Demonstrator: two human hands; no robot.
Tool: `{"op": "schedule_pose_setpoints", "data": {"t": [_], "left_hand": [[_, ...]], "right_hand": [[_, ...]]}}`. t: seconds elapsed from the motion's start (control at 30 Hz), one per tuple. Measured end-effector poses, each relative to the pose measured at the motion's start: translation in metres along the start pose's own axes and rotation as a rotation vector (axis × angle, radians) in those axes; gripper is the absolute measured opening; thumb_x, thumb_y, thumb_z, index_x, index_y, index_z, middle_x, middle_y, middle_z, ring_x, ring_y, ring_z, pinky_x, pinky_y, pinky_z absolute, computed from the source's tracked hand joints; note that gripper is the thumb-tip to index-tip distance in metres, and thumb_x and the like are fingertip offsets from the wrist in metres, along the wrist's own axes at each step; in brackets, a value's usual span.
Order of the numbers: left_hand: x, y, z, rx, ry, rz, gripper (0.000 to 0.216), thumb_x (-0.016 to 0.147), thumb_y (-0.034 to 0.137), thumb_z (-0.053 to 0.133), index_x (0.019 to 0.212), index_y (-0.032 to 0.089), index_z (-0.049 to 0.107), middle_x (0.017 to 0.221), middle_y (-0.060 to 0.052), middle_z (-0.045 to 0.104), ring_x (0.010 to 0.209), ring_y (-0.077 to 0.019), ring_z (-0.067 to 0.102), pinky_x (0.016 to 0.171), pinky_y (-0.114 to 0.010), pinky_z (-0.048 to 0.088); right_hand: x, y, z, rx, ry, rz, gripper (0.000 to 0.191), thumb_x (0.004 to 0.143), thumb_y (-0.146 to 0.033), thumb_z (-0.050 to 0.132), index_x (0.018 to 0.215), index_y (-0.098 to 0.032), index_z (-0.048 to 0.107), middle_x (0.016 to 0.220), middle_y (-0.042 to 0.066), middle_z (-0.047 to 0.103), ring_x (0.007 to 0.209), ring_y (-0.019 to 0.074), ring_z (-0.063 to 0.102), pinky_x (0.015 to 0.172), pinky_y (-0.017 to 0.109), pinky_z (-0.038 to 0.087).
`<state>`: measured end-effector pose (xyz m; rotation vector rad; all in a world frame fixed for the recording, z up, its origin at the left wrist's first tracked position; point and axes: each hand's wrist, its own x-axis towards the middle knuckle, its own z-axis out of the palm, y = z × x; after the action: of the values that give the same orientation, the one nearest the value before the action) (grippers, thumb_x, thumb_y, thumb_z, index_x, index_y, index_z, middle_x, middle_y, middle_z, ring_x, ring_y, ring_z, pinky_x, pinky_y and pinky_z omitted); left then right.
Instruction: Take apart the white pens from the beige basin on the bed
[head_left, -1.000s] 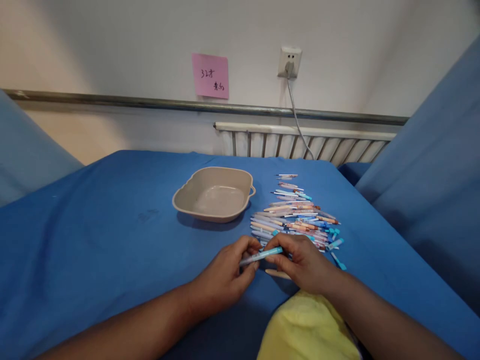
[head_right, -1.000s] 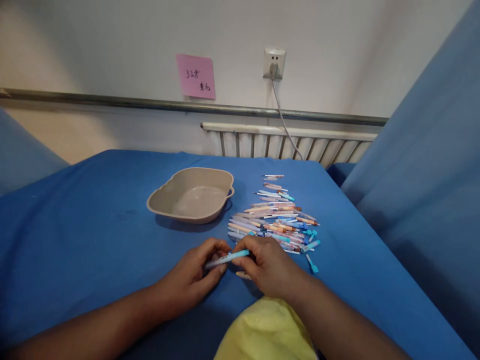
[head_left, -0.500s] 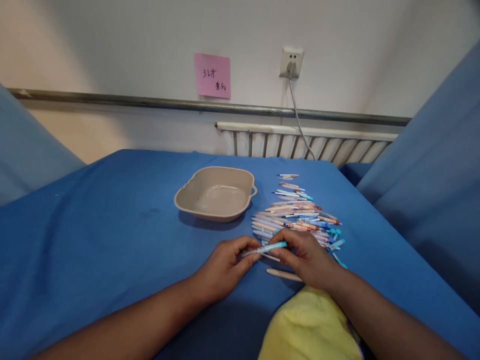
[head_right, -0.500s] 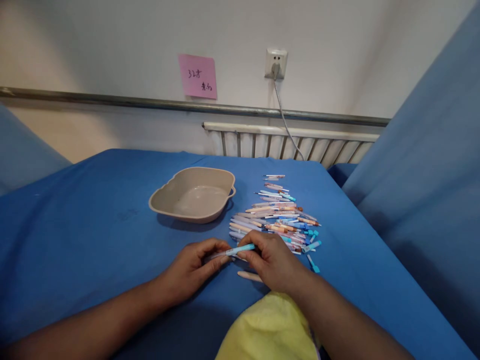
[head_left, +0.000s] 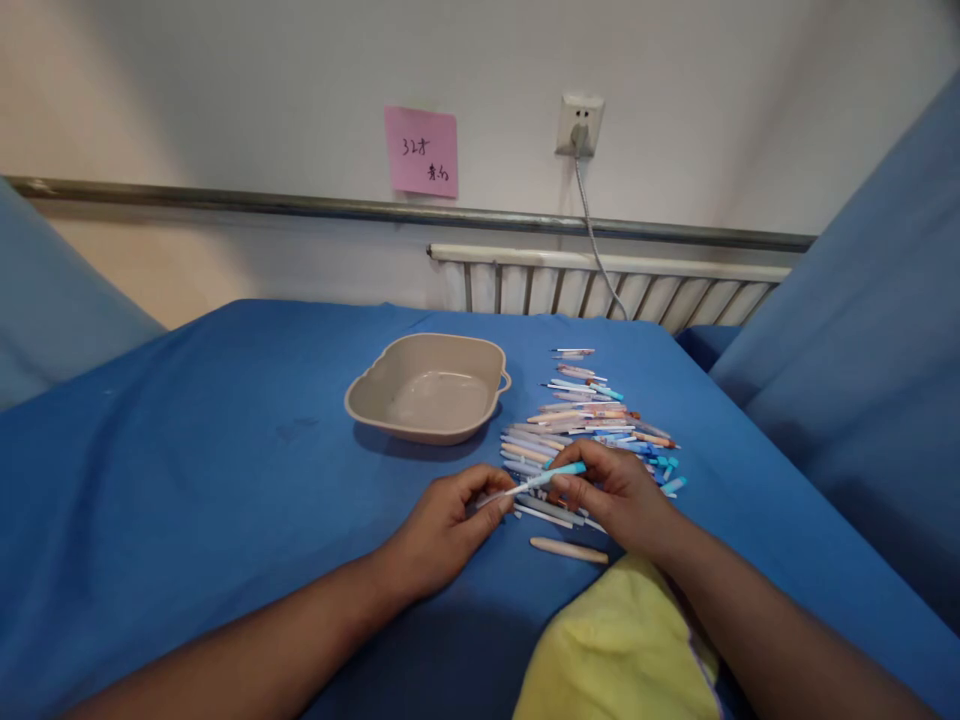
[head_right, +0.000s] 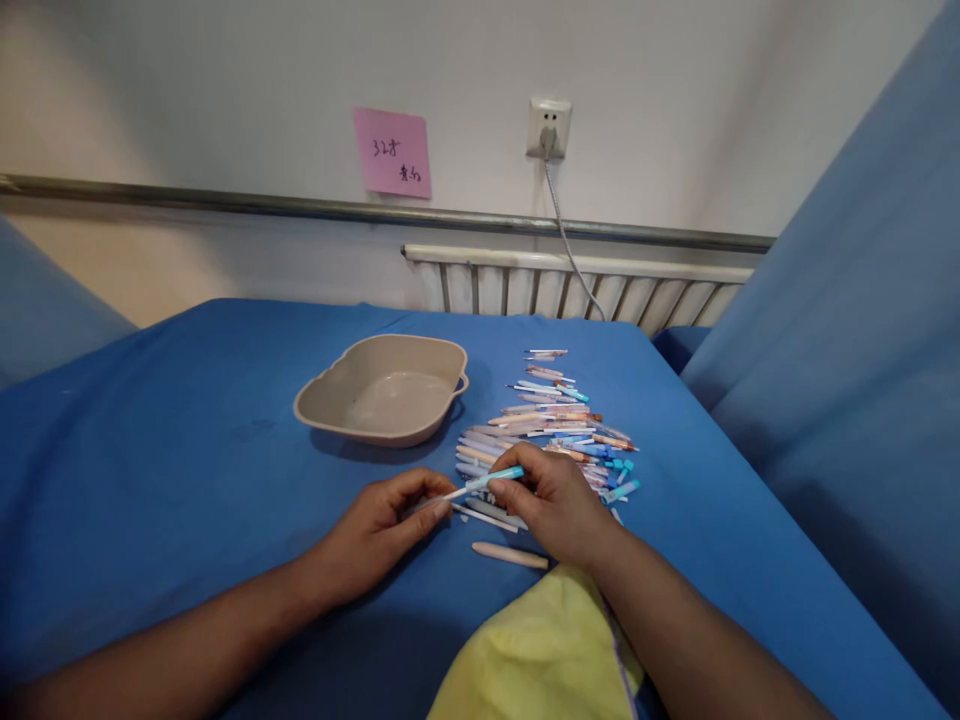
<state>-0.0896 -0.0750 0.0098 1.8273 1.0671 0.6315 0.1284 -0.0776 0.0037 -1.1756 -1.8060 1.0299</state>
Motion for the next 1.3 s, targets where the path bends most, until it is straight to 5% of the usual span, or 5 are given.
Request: {"op": "schedule_pose_setpoints", "data": {"t": [0.77, 1.3], "left_hand": [[0.0005, -0.0066, 0.0029, 0.004, 0.002, -0.009, 0.023, 0.083, 0.034, 0.056, 0.097, 0.017, 0.060, 0.090, -0.003, 0.066, 0.085, -0.0172, 0.060, 0.077, -0.028, 0.048], [-0.0013, -0.0037, 0.0027, 0.058, -0.058, 0.014, 0.024, 0.087, 0.036, 0.050, 0.097, 0.017, 0.061, 0.083, -0.001, 0.065, 0.076, -0.0146, 0.057, 0.068, -0.023, 0.045]], "right_hand": [[0.0002, -0.0029, 0.0046, -0.085, -0.041, -0.070, 0.008, 0.083, -0.022, 0.057, 0.086, -0.019, 0.064, 0.066, -0.002, 0.061, 0.059, 0.0108, 0.054, 0.056, 0.021, 0.041], [-0.0015, -0.0036, 0.0086, -0.177, -0.037, -0.138, 0.007, 0.083, -0.024, 0.058, 0.081, -0.021, 0.064, 0.070, -0.002, 0.065, 0.064, 0.0125, 0.056, 0.059, 0.023, 0.040]]}}
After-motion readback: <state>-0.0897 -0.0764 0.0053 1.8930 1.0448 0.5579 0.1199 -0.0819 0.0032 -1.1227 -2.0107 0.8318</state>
